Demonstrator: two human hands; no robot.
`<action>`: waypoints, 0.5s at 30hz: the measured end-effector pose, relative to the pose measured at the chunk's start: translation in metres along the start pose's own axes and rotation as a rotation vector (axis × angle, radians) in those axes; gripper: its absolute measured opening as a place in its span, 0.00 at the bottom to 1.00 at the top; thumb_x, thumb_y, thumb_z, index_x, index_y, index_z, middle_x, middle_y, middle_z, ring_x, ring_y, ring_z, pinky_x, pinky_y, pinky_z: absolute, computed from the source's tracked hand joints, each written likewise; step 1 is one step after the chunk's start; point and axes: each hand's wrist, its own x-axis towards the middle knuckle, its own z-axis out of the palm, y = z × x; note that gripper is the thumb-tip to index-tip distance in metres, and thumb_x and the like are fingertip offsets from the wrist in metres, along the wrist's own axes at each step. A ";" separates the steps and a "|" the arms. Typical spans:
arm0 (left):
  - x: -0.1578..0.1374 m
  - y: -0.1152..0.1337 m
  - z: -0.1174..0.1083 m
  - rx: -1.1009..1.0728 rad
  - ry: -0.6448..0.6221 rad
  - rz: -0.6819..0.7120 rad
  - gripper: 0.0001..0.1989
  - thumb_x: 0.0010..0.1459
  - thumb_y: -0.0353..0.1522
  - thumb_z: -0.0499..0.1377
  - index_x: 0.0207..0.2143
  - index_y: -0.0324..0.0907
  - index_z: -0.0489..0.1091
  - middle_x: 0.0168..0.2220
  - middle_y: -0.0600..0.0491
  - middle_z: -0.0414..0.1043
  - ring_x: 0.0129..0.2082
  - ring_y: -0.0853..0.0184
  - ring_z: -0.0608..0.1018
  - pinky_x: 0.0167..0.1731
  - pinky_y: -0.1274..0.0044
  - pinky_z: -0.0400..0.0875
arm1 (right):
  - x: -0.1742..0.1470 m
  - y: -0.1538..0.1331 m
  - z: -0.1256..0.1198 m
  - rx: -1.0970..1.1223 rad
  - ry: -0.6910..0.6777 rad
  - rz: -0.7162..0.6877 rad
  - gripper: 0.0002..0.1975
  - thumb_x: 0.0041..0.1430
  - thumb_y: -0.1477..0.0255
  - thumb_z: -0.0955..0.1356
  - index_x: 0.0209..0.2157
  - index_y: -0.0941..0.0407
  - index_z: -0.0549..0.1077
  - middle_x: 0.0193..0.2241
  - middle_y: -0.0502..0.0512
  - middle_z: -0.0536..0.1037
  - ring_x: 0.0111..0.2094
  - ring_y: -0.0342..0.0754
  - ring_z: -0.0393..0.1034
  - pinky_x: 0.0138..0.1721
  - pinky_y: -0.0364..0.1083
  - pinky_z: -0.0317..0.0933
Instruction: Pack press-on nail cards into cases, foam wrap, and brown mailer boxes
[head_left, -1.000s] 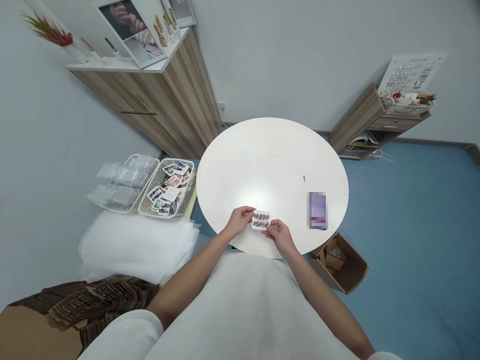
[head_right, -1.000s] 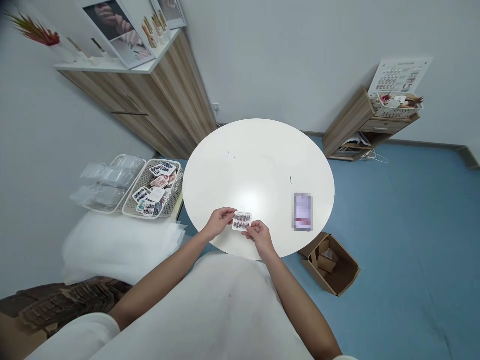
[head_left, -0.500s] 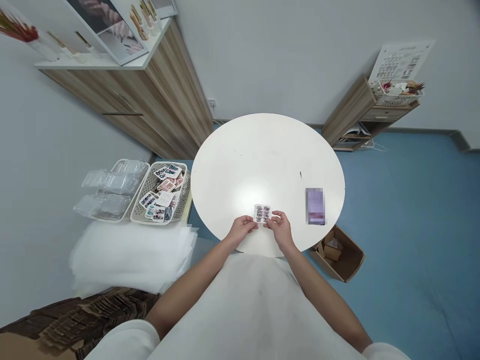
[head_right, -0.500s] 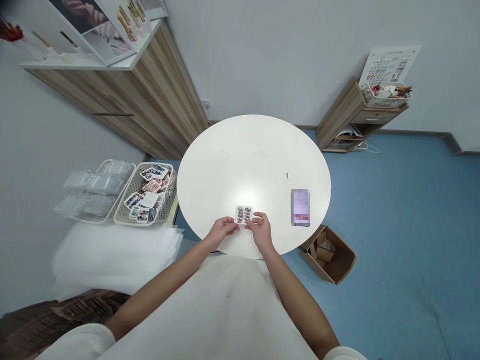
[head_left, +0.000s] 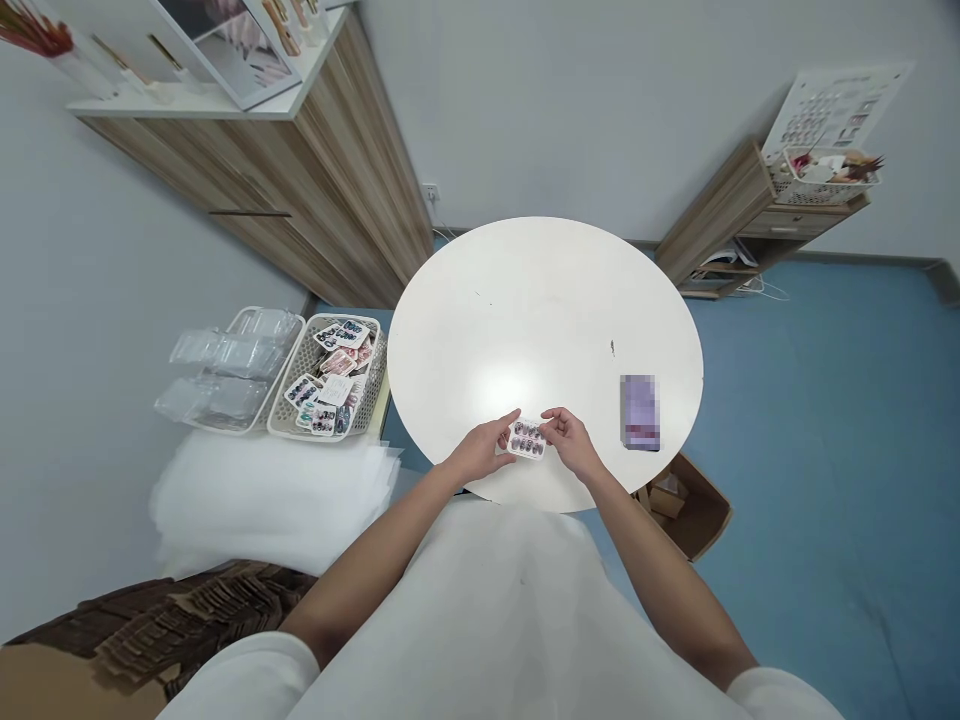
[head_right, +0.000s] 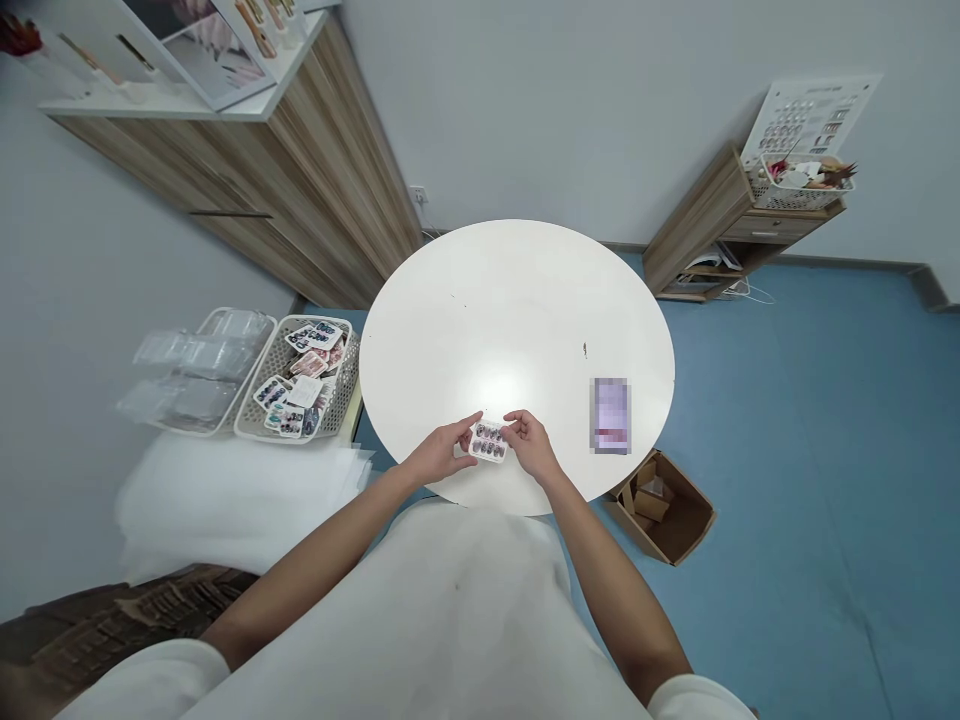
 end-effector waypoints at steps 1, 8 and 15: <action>0.000 -0.003 0.001 0.009 0.011 -0.002 0.36 0.44 0.31 0.61 0.56 0.48 0.54 0.30 0.56 0.67 0.31 0.69 0.71 0.35 0.76 0.65 | 0.001 0.001 0.002 -0.002 -0.007 0.002 0.14 0.46 0.63 0.67 0.34 0.55 0.66 0.21 0.45 0.66 0.25 0.41 0.62 0.30 0.44 0.60; -0.003 -0.029 -0.001 0.008 0.077 -0.043 0.32 0.46 0.32 0.60 0.55 0.47 0.55 0.29 0.57 0.65 0.29 0.69 0.69 0.32 0.77 0.65 | 0.004 0.018 0.016 -0.229 -0.063 -0.036 0.25 0.45 0.66 0.68 0.47 0.53 0.62 0.37 0.52 0.69 0.30 0.42 0.64 0.35 0.47 0.62; -0.020 -0.074 -0.020 0.089 0.187 -0.100 0.33 0.46 0.29 0.60 0.55 0.46 0.54 0.35 0.54 0.62 0.29 0.71 0.68 0.34 0.76 0.66 | 0.023 0.036 0.058 -0.642 -0.275 -0.170 0.37 0.50 0.74 0.65 0.59 0.49 0.44 0.45 0.55 0.65 0.35 0.44 0.63 0.40 0.49 0.61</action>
